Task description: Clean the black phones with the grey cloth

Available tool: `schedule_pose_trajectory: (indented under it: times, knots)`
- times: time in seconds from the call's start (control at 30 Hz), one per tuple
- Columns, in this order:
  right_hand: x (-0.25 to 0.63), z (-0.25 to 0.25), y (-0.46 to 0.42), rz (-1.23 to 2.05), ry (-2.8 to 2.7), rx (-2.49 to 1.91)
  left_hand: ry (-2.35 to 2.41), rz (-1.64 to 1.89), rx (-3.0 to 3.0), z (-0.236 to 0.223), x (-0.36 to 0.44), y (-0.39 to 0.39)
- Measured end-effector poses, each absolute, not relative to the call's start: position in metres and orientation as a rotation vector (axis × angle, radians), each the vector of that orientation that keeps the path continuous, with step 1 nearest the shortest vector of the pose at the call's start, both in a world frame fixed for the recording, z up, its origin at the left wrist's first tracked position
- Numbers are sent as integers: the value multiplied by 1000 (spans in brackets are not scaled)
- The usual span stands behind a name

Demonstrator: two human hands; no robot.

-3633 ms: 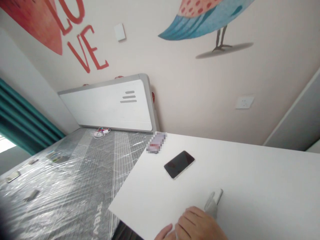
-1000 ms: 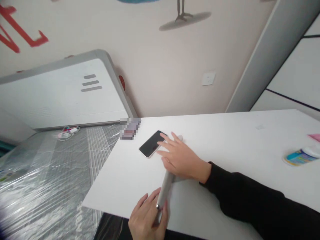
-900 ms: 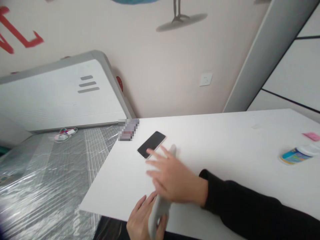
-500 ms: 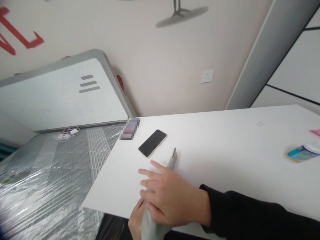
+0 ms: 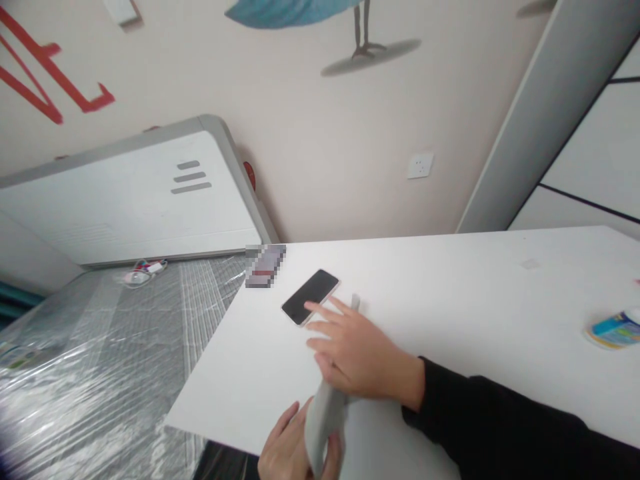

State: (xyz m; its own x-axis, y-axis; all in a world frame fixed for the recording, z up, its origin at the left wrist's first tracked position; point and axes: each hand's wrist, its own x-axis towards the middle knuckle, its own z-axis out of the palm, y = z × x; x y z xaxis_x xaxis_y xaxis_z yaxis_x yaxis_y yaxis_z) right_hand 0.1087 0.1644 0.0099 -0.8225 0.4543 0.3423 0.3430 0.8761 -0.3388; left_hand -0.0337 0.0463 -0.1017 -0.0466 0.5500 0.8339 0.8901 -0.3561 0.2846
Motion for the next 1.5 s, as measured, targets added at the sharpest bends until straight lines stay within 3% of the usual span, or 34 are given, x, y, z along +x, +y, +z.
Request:
schedule_pose_trajectory:
  times: [0.1, 0.23, 0.43, 0.6, 0.77, 0.93, 1.13, 1.3, 1.5]
  knots:
    - [109, 11, 163, 332, -2594, -646, -1515, -1416, -1906, -107, -36, 47]
    - [106, 12, 150, 449, -2692, -417, -1426, -1415, -1863, -116, -43, 46]
    - [111, 9, 166, 259, -2619, -666, -1516, -1382, -1957, -97, -38, 45]
    - [106, 6, 157, 447, -2658, -416, -1439, -1399, -1967, -89, -39, 45]
    - [110, 7, 166, 283, -2617, -670, -1527, -1331, -1972, -78, -34, 46]
    - [106, 7, 152, 445, -2676, -451, -1394, -1259, -2075, -82, -43, 44]
    - [113, 8, 173, 243, -2644, -693, -1533, -1339, -1984, -77, -35, 44]
    - [106, 4, 155, 446, -2655, -448, -1514, -1328, -2026, -84, -37, 41]
    - [112, 6, 169, 243, -2609, -713, -1536, -1328, -2008, -89, -37, 41]
